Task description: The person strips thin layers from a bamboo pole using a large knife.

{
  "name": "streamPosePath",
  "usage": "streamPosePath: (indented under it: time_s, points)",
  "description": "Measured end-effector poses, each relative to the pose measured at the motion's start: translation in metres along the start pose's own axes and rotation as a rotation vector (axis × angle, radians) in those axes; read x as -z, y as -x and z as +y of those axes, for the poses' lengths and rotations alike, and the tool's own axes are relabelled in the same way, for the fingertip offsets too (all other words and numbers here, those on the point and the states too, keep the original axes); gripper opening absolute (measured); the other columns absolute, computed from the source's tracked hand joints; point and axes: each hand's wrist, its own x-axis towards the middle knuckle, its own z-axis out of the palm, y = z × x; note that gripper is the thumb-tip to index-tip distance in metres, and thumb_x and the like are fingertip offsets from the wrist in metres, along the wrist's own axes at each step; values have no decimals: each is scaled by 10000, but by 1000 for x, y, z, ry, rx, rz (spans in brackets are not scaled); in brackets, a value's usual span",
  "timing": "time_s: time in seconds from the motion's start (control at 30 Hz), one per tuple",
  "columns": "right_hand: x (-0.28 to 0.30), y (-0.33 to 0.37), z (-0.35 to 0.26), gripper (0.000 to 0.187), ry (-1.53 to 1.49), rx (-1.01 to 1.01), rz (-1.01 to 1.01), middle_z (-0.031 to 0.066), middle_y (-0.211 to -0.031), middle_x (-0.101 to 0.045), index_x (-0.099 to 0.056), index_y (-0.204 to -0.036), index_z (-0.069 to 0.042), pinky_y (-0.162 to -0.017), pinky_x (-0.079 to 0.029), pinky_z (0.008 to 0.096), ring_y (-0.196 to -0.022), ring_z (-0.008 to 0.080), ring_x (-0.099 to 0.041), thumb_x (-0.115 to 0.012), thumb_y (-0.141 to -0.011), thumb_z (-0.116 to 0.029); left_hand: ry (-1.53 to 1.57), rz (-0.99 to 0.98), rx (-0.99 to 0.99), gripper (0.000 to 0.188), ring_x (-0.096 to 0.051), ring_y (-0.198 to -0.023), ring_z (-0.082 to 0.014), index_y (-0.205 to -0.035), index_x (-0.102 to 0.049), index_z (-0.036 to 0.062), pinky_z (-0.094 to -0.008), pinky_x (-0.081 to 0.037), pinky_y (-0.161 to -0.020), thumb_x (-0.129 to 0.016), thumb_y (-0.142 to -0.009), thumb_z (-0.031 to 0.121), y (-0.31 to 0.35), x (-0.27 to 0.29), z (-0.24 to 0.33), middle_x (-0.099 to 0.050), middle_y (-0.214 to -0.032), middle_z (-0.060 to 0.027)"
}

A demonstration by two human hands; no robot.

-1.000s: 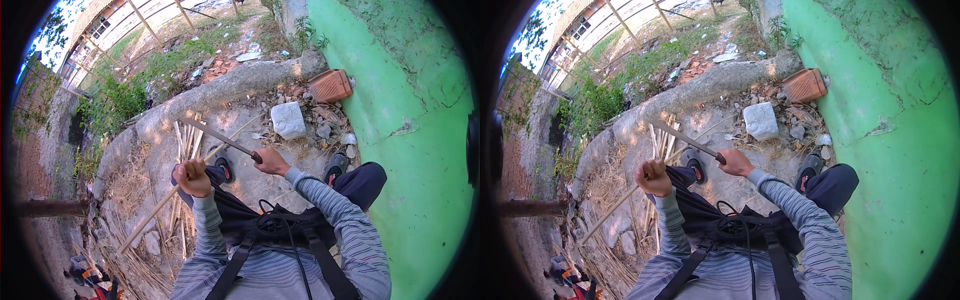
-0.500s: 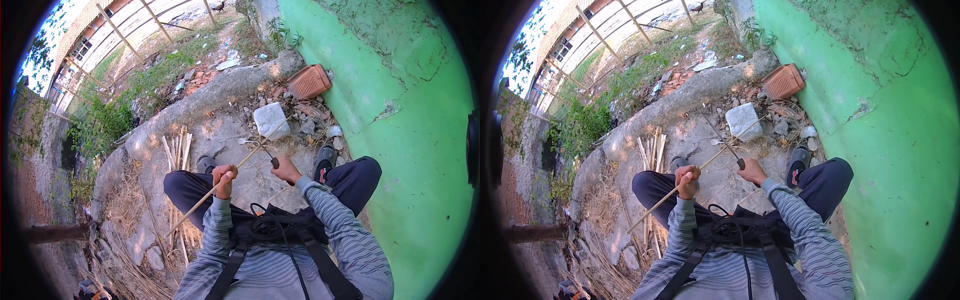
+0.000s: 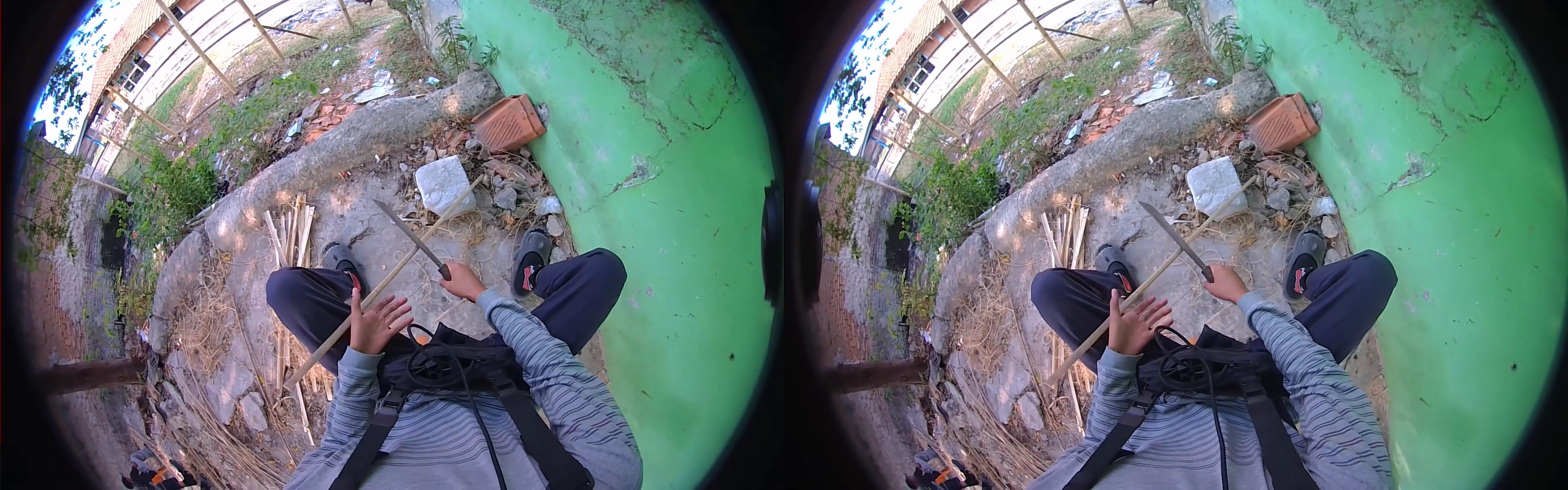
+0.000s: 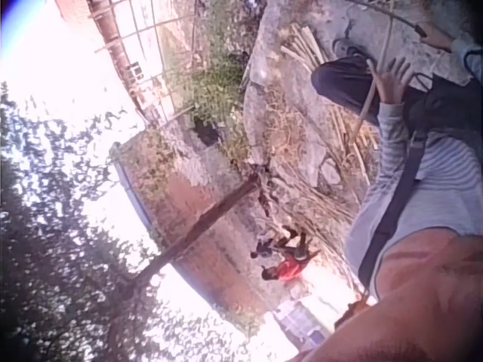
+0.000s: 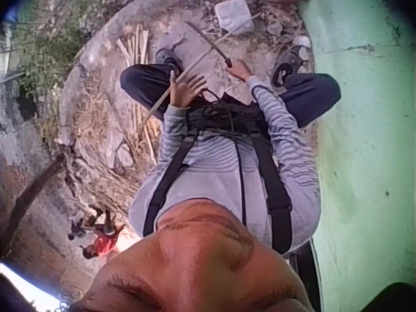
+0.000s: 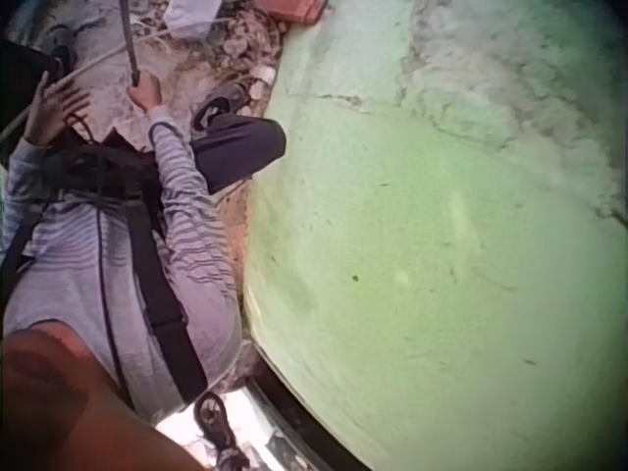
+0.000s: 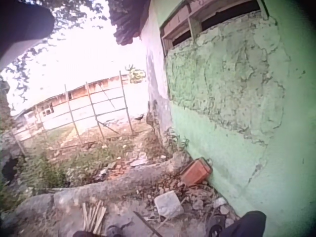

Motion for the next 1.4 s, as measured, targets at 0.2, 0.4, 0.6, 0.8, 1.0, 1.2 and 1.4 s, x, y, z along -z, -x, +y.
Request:
streamPosePath:
  time_s: [0.2, 0.4, 0.6, 0.8, 1.0, 1.2, 1.4]
  points:
    - [-6, -1, -3, 351, -100, -94, -41, 208, -838, -681, -626, -903, 8, -741, -520, 477, -811, 404, -675, -798, -822, -287, -564, -187, -115, 810, -703, -1080, -358, -1309, -554, -44, -463, -562, -963, -462, -1022, 708, 3, -12, -11, -686, -1185, -239]
    - [-4, 2, 18, 370, -311, -306, -43, 180, -756, -672, -626, -940, 14, -713, -527, 460, -750, 365, -671, -806, -841, -293, -1997, 318, -665, 564, -692, -1075, -338, -1142, -619, 12, -454, -557, -849, -741, -913, 514, -15, -70, 38, -715, -1047, -180]
    - [4, -8, 35, 362, -171, -302, 56, 196, -754, -688, -654, -873, 7, -698, -531, 482, -751, 402, -689, -807, -823, -318, -2303, 279, 124, 690, -715, -1029, -422, -1189, -678, 1, -507, -568, -901, -654, -934, 641, -85, 6, 41, -731, -1141, -248]
    - [6, -17, 29, 343, -22, -315, 179, 230, -788, -698, -671, -800, -6, -733, -536, 516, -811, 421, -704, -782, -806, -330, -1667, 111, 256, 477, -494, -529, -192, -990, -570, 56, -401, -415, -501, -579, -1054, 529, -99, 42, 42, -538, -669, -70]
    - [6, -4, 8, 354, 29, -168, 110, 220, -772, -670, -619, -813, -14, -721, -528, 512, -773, 424, -680, -761, -808, -338, -1239, 44, 404, 422, -299, -433, -74, -990, -447, 110, -293, -223, -381, -590, -1065, 500, -83, 5, 40, -374, -612, 31]
    - [9, 6, -28, 390, -69, 35, -214, 221, -882, -711, -658, -898, -8, -803, -546, 491, -891, 444, -695, -751, -821, -379, -1507, 37, 310, 580, -460, -472, -125, -1083, -523, 56, -328, -349, -409, -711, -957, 589, -79, 13, 36, -428, -597, 3]
    - [8, 16, -30, 358, -472, -237, -317, 85, -786, -661, -592, -1066, 4, -517, -538, 352, -592, 168, -666, -793, -883, -230, -1924, 91, 115, 635, -743, -663, -279, -933, -698, -30, -423, -562, -607, -713, -930, 604, -63, 18, 41, -730, -758, -169]
